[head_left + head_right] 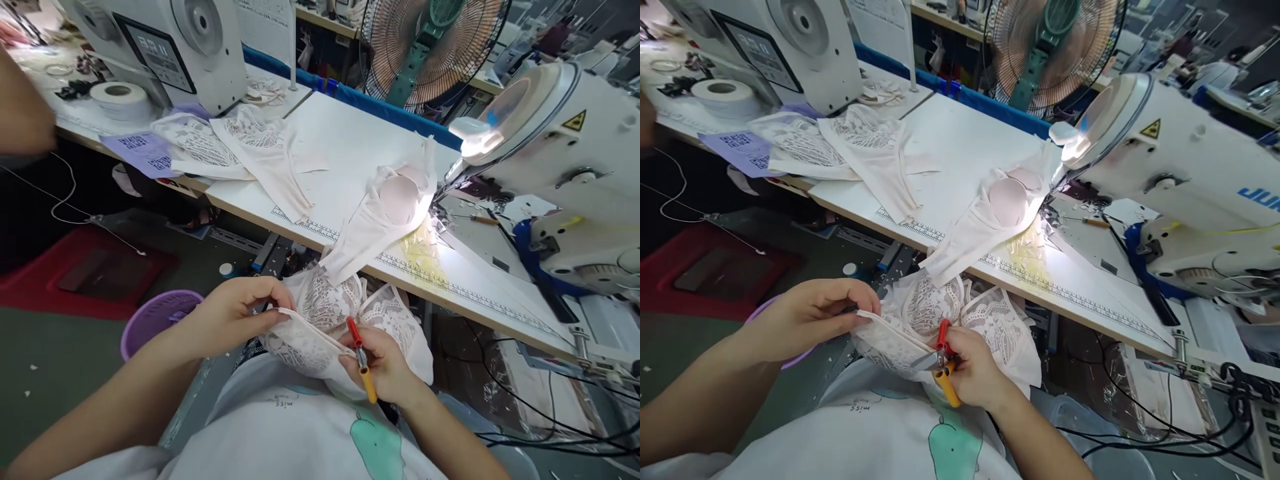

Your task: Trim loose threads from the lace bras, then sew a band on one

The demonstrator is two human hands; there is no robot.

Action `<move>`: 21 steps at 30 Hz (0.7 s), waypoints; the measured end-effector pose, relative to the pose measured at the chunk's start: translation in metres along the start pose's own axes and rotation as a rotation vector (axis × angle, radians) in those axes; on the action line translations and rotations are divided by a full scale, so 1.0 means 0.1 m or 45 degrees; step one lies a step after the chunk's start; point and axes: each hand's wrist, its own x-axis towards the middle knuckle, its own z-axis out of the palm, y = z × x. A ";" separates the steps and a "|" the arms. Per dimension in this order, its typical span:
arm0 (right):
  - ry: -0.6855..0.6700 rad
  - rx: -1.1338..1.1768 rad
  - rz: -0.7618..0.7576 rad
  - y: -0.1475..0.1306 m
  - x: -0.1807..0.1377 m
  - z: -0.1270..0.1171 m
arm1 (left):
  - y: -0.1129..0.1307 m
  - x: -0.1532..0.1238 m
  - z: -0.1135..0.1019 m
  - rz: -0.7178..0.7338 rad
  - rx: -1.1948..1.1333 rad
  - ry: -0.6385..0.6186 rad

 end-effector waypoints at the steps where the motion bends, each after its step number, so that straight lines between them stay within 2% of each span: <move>1: 0.008 -0.009 0.012 0.00 0.00 0.00 | 0.00 0.00 0.00 -0.021 -0.020 0.023; 5: 0.011 -0.001 0.131 -0.01 -0.01 0.00 | 0.03 0.00 0.03 -0.051 -0.073 0.109; 9: 0.020 0.035 0.241 0.04 -0.05 -0.02 | 0.04 0.02 0.07 -0.124 -0.043 0.310; 14: 0.019 -0.067 0.274 0.12 -0.10 -0.10 | -0.12 0.06 0.10 -0.214 0.060 0.506; 17: -0.020 -0.128 0.229 0.10 -0.12 -0.15 | -0.17 0.10 0.11 -0.197 0.064 0.519; 21: -0.063 -0.221 0.169 0.07 -0.13 -0.21 | -0.11 0.13 0.14 -0.188 0.001 0.514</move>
